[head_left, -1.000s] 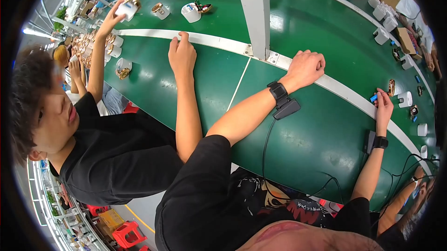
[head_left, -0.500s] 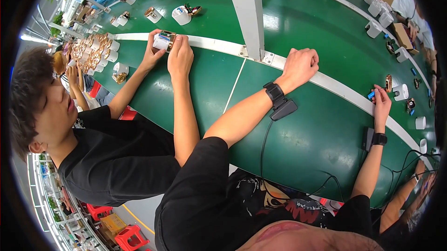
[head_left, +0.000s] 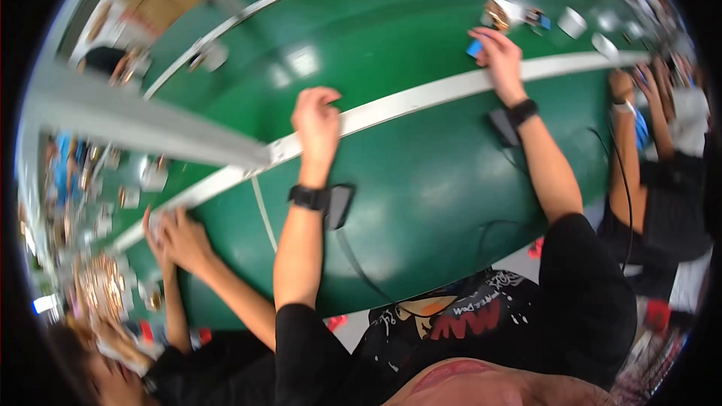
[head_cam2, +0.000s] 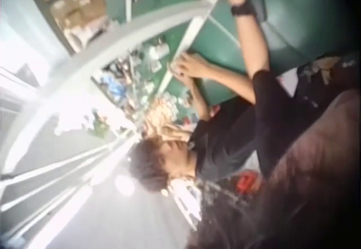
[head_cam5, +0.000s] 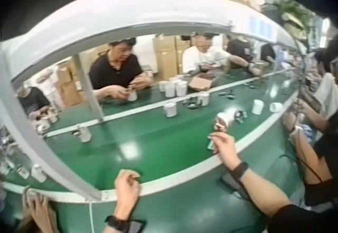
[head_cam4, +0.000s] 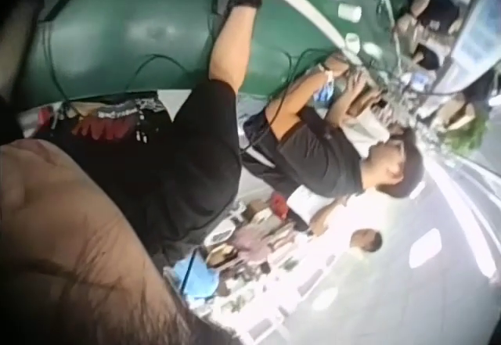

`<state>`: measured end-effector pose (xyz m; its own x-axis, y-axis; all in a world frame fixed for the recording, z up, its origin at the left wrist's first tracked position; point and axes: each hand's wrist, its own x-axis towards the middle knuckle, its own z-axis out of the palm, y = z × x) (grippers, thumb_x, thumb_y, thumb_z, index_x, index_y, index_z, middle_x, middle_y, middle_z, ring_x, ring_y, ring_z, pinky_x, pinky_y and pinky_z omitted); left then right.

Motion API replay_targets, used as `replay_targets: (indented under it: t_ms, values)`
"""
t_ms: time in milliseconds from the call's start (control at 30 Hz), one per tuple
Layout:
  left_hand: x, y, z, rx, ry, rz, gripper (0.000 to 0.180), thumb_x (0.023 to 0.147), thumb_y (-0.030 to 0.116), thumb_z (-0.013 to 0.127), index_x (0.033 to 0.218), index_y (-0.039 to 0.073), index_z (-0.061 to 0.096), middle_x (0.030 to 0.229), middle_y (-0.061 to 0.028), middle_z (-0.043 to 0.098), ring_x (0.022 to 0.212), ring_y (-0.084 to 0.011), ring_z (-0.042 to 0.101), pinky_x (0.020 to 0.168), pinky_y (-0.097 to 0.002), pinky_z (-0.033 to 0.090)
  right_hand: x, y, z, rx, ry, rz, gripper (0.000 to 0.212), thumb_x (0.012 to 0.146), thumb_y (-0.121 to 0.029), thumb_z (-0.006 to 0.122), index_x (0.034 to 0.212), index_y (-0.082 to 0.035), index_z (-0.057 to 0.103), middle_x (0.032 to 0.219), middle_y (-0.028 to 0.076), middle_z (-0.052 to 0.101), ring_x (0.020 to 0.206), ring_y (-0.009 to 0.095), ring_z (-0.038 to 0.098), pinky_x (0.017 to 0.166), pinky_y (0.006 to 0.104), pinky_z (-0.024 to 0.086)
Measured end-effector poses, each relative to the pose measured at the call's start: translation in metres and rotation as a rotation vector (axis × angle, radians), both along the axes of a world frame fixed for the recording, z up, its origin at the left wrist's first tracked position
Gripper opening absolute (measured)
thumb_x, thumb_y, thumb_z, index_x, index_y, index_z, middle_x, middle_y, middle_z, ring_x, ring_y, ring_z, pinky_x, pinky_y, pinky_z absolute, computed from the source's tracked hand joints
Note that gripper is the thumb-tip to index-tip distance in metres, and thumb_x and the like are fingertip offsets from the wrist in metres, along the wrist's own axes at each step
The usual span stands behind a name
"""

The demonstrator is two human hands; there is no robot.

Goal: Assembling small electronic parts into housings on a factory production line.

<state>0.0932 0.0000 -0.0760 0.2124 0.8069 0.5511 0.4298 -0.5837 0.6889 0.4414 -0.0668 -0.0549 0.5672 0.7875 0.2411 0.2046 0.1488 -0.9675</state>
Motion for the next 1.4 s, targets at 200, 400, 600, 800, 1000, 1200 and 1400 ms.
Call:
replay_targets:
  t_ms: [200, 400, 600, 800, 1000, 1200, 1400]
  values:
    - [0.017, -0.011, 0.016, -0.156, 0.088, 0.024, 0.023, 0.071, -0.014, 0.054, 0.086, 0.001, 0.064, 0.080, -0.0062, 0.055, 0.059, -0.0131, 0.048, 0.057, -0.0270, 0.043, 0.071, -0.017, -0.002, 0.203, 0.201, -0.432, 0.019, 0.092, -0.015, 0.061, 0.106, -0.001, 0.062, 0.093, 0.004, 0.066, 0.062, 0.009, 0.055, 0.056, 0.0219, 0.046]
    - [0.012, -0.014, 0.017, -0.193, 0.061, -0.001, 0.022, 0.071, -0.013, 0.054, 0.086, 0.001, 0.064, 0.081, -0.0047, 0.055, 0.059, -0.0119, 0.045, 0.056, -0.0267, 0.041, 0.088, -0.007, 0.006, 0.118, -0.304, -0.569, 0.031, 0.082, -0.020, 0.075, 0.097, 0.000, 0.057, 0.096, 0.011, 0.066, 0.075, 0.015, 0.062, 0.068, 0.0277, 0.052]
    - [0.014, -0.013, 0.017, -0.197, -0.027, -0.032, 0.021, 0.071, -0.012, 0.055, 0.085, 0.000, 0.064, 0.079, -0.0027, 0.055, 0.059, -0.0095, 0.043, 0.056, -0.0242, 0.040, 0.114, 0.039, -0.003, 0.061, -0.595, -0.350, 0.044, 0.075, -0.022, 0.082, 0.098, 0.004, 0.054, 0.093, 0.008, 0.064, 0.081, 0.016, 0.064, 0.071, 0.0293, 0.052]
    - [0.003, -0.013, 0.022, -0.134, -0.008, -0.037, 0.027, 0.071, -0.007, 0.059, 0.096, 0.002, 0.063, 0.092, -0.0051, 0.056, 0.072, -0.0143, 0.050, 0.067, -0.0280, 0.045, 0.038, 0.023, 0.052, -0.390, -0.264, 0.006, 0.048, 0.081, -0.026, 0.077, 0.113, 0.003, 0.056, 0.100, 0.005, 0.066, 0.083, 0.011, 0.063, 0.073, 0.0272, 0.053]
    - [0.027, -0.042, 0.055, 0.091, 0.040, -0.317, 0.062, 0.076, 0.014, 0.072, 0.133, 0.007, 0.046, 0.129, -0.0198, 0.046, 0.116, -0.0362, 0.051, 0.097, -0.0415, 0.046, -0.084, -0.020, 0.061, -0.441, 0.256, 0.614, 0.032, 0.092, -0.031, 0.064, 0.111, -0.005, 0.061, 0.101, 0.002, 0.067, 0.088, 0.010, 0.064, 0.075, 0.0278, 0.053]
    - [0.036, -0.065, 0.064, -0.381, -0.071, -0.526, 0.062, 0.080, 0.016, 0.070, 0.136, 0.006, 0.043, 0.127, -0.0192, 0.055, 0.121, -0.0352, 0.053, 0.102, -0.0428, 0.042, -0.120, -0.025, 0.034, -0.241, 0.909, 0.682, 0.034, 0.099, -0.029, 0.054, 0.120, -0.003, 0.057, 0.107, 0.004, 0.066, 0.099, 0.014, 0.065, 0.085, 0.0298, 0.053]
    - [0.039, -0.074, 0.071, -0.346, -0.034, -0.507, 0.054, 0.079, 0.014, 0.073, 0.126, 0.004, 0.047, 0.117, -0.0174, 0.061, 0.113, -0.0280, 0.058, 0.096, -0.0412, 0.046, -0.116, -0.030, 0.001, -0.209, 0.850, 0.588, 0.029, 0.100, -0.025, 0.051, 0.117, -0.003, 0.056, 0.108, 0.006, 0.065, 0.099, 0.015, 0.064, 0.083, 0.0306, 0.053]
